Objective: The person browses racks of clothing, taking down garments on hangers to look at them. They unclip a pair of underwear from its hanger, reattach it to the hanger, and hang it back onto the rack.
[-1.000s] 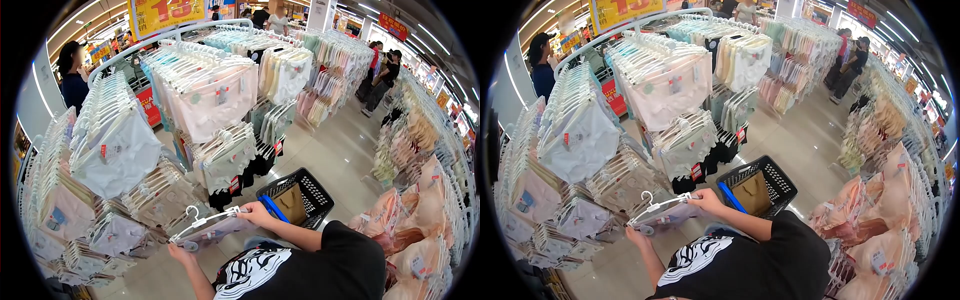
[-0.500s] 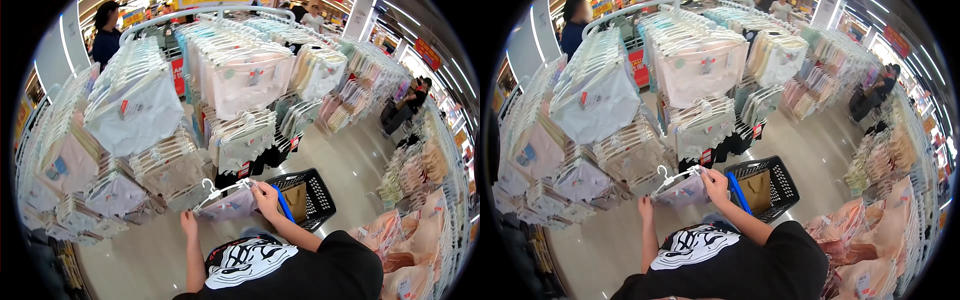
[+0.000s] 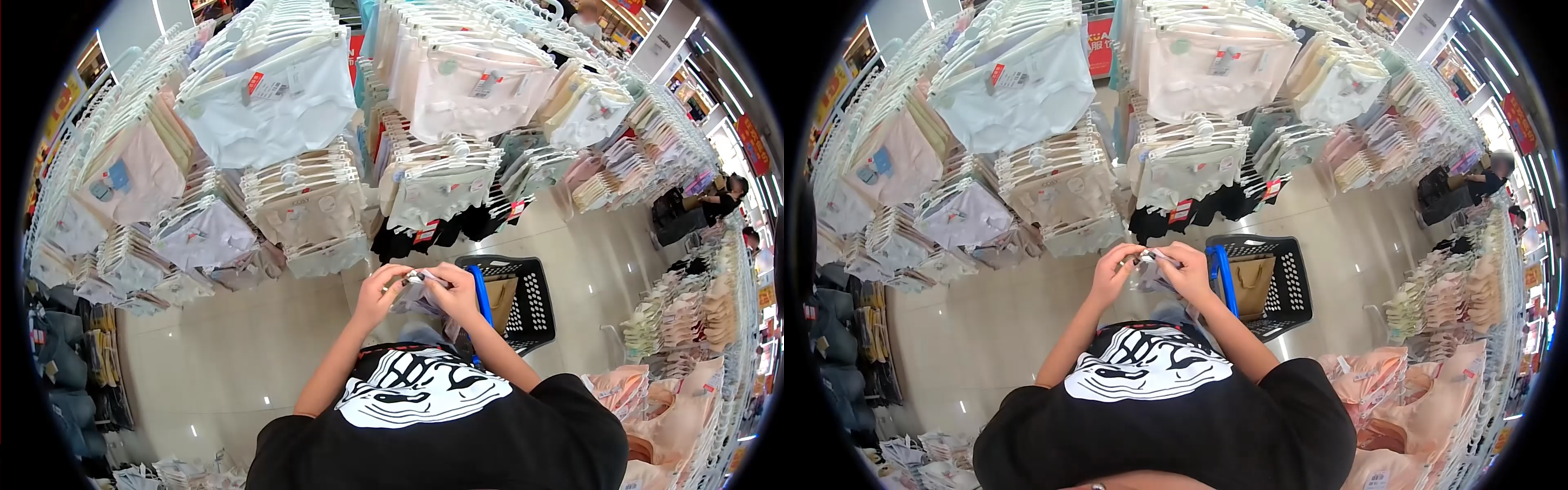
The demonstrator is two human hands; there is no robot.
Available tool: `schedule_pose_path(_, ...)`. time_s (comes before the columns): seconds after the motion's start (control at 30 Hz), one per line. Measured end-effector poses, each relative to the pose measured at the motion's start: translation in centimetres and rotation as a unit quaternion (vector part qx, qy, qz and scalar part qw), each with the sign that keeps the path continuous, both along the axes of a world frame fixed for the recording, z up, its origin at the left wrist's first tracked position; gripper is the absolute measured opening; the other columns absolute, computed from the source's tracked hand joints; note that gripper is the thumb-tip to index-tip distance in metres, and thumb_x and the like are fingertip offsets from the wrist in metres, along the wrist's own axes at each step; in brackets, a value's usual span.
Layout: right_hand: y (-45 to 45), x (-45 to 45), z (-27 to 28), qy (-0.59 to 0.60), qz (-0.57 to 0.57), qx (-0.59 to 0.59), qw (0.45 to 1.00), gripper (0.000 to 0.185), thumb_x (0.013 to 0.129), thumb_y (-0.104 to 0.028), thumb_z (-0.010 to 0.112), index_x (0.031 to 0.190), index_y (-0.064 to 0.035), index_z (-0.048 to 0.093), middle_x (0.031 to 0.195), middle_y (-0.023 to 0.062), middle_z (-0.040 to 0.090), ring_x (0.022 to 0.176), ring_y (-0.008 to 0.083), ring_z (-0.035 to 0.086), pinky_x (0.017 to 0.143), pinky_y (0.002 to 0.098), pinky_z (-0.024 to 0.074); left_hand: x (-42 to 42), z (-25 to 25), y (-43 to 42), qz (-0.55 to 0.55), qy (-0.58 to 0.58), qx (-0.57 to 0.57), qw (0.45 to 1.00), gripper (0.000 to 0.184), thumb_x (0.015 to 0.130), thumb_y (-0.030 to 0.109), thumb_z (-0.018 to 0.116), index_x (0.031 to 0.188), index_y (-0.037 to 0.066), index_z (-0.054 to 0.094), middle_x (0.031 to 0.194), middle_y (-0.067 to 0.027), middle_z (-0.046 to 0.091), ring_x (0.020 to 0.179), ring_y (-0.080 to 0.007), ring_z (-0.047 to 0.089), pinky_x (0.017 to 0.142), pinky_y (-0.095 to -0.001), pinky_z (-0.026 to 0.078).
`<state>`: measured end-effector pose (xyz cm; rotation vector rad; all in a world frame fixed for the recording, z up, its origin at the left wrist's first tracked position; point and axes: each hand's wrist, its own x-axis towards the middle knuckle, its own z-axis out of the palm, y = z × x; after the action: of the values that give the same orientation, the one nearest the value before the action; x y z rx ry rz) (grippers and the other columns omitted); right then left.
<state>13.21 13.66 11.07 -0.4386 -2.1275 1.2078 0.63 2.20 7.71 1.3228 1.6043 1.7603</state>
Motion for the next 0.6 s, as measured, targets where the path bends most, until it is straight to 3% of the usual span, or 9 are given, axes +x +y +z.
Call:
schedule_pose_path(0.1,-0.2,0.1,-0.5,0.01,-0.021,-0.056,0.998,0.015,0.067,-0.002,0.059,0.082,-0.0007,0.062,0.06,0.0046,0.05,0.054,0.0102,0.046,0.049,0.0221,0.0338,0.2,-0.1,0.1,-0.001,-0.016,0.0,1.0,0.02,0.074,0.002,0.055,0.093,-0.001,0.055,0.088,-0.0077,0.056,0.081,-0.0162,0.055,0.073,-0.0254,0.043)
schedule_pose_path(0.17,-0.3,-0.4,-1.2,0.027,-0.025,-0.093,0.995,0.014,0.068,-0.002,0.06,0.082,-0.0008,0.063,0.06,0.0033,0.049,0.054,0.0093,0.045,0.049,0.0213,0.0333,0.3,-0.8,0.4,-0.011,-0.158,-0.011,0.987,0.016,0.074,0.001,0.056,0.09,-0.001,0.056,0.087,-0.0049,0.055,0.079,-0.0121,0.054,0.072,-0.0243,0.043)
schedule_pose_path(0.37,-1.1,-1.7,-0.3,0.012,-0.021,-0.322,0.946,0.012,0.074,-0.006,0.061,0.084,0.0017,0.061,0.069,-0.0024,0.056,0.055,0.0007,0.044,0.047,0.014,0.032,0.0,-0.4,0.1,0.017,-0.176,-0.005,0.984,0.012,0.076,0.002,0.055,0.088,0.001,0.055,0.081,-0.0012,0.05,0.072,-0.0066,0.05,0.057,-0.0184,0.042)
schedule_pose_path(0.43,-1.3,-2.1,0.2,0.019,0.004,-0.317,0.948,0.01,0.076,-0.005,0.06,0.084,0.0017,0.061,0.068,-0.0032,0.054,0.055,0.0001,0.043,0.047,0.014,0.0315,-0.3,-0.6,-0.4,0.015,-0.123,0.006,0.992,0.013,0.079,0.003,0.052,0.092,0.002,0.053,0.088,-0.001,0.049,0.073,-0.006,0.048,0.057,-0.0174,0.041)
schedule_pose_path(0.6,-0.8,-2.5,-0.9,0.005,0.069,-0.225,0.972,0.01,0.077,-0.004,0.057,0.084,0.002,0.06,0.066,-0.0029,0.047,0.059,0.0023,0.04,0.053,0.016,0.0316,-0.5,-0.4,-1.1,0.053,-0.133,0.024,0.989,0.01,0.077,0.007,0.055,0.086,0.003,0.053,0.081,-0.0003,0.049,0.072,-0.0073,0.047,0.059,-0.0188,0.038)
